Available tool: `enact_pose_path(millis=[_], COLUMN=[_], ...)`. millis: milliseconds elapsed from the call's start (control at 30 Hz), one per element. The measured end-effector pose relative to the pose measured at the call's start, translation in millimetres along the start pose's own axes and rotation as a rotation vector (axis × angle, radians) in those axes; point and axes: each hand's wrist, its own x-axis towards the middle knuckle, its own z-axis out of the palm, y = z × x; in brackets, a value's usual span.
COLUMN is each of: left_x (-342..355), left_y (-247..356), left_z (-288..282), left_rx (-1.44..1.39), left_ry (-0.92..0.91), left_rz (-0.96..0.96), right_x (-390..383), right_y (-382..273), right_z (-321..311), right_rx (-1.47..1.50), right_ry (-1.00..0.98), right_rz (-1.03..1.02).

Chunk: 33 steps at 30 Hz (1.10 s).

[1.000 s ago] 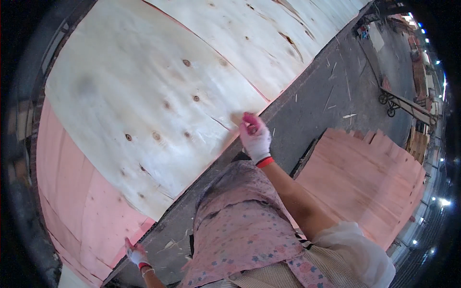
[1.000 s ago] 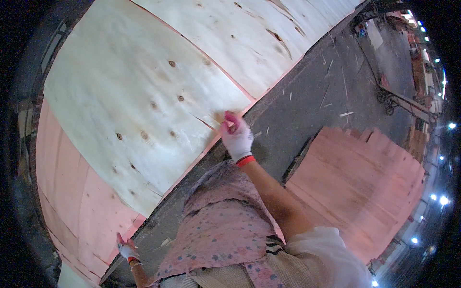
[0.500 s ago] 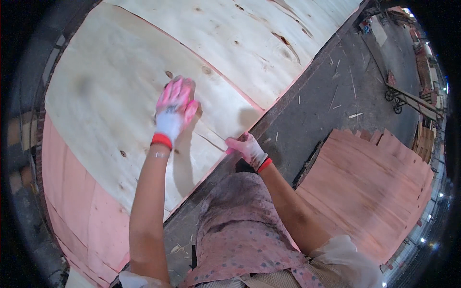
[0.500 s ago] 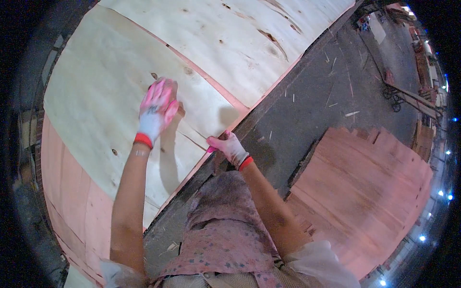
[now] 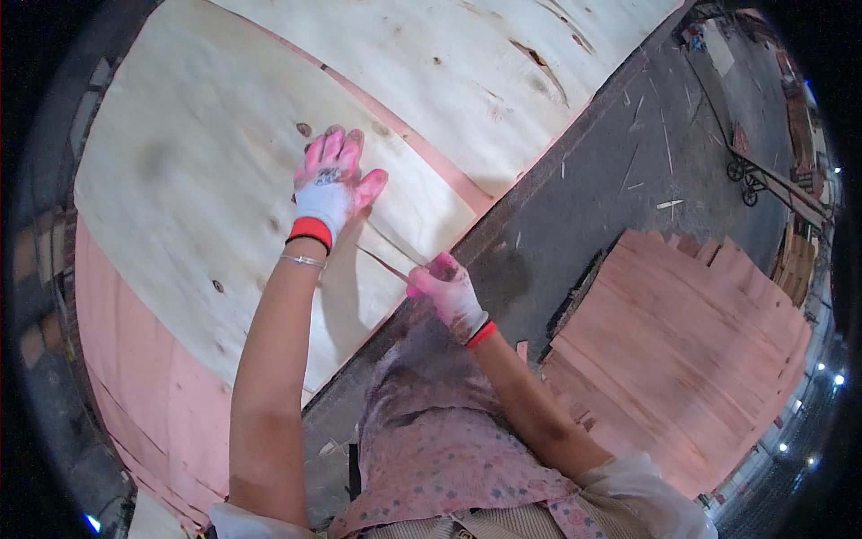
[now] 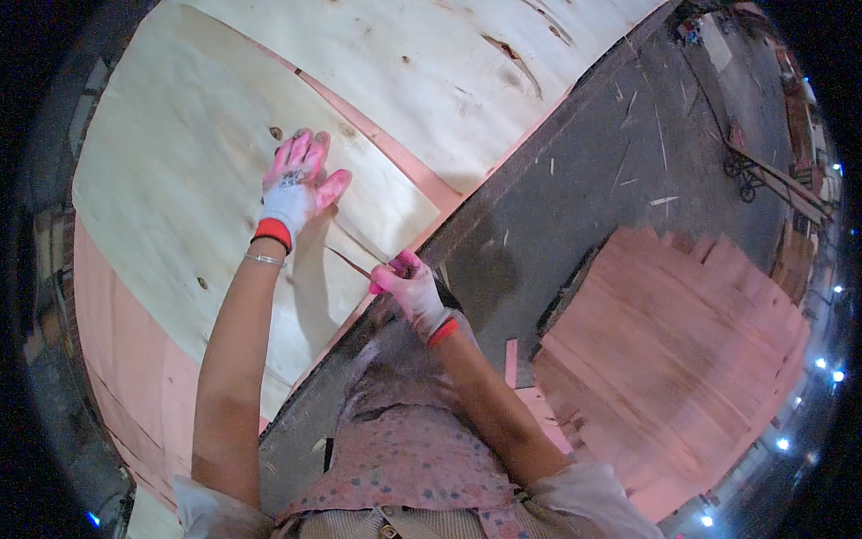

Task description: The person picks up wood veneer sheets from stacks and lays them onto a long conveyor table, aligning and smoothing them into place by hand.

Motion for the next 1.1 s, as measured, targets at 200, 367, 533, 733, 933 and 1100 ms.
enact_pose_path(millis=[200, 367, 533, 733, 933, 1100], left_x=[24.9, 31.3, 38.5, 32.3, 28.8, 22.1], left_y=[13.4, 15.5, 18.9, -43.6, -17.3, -18.3], left_z=[-22.4, -21.4, -21.0, 11.7, 15.3, 22.3], left_rx=[0.154, 0.181, 0.171, -0.093, 0.052, 0.090], left_ry=[-0.225, -0.300, -0.375, -0.357, -0.370, -0.339], left_rz=[-0.121, -0.182, -0.231, -0.061, -0.024, -0.075], right_x=[-19.9, -28.5, -21.0, 0.4, 47.0, 57.1], right_y=[-14.8, -11.1, 4.5, -39.6, -26.6, -20.0], right_z=[23.2, 35.6, 45.6, 42.8, 9.6, 26.8], right_rx=[-0.451, -0.361, -0.684, -1.418, -1.756, -1.975], right_ry=[0.010, 0.031, -0.071, 0.176, 0.095, 0.029], right_rz=[-0.119, -0.168, -0.758, -0.586, -0.555, -0.558])
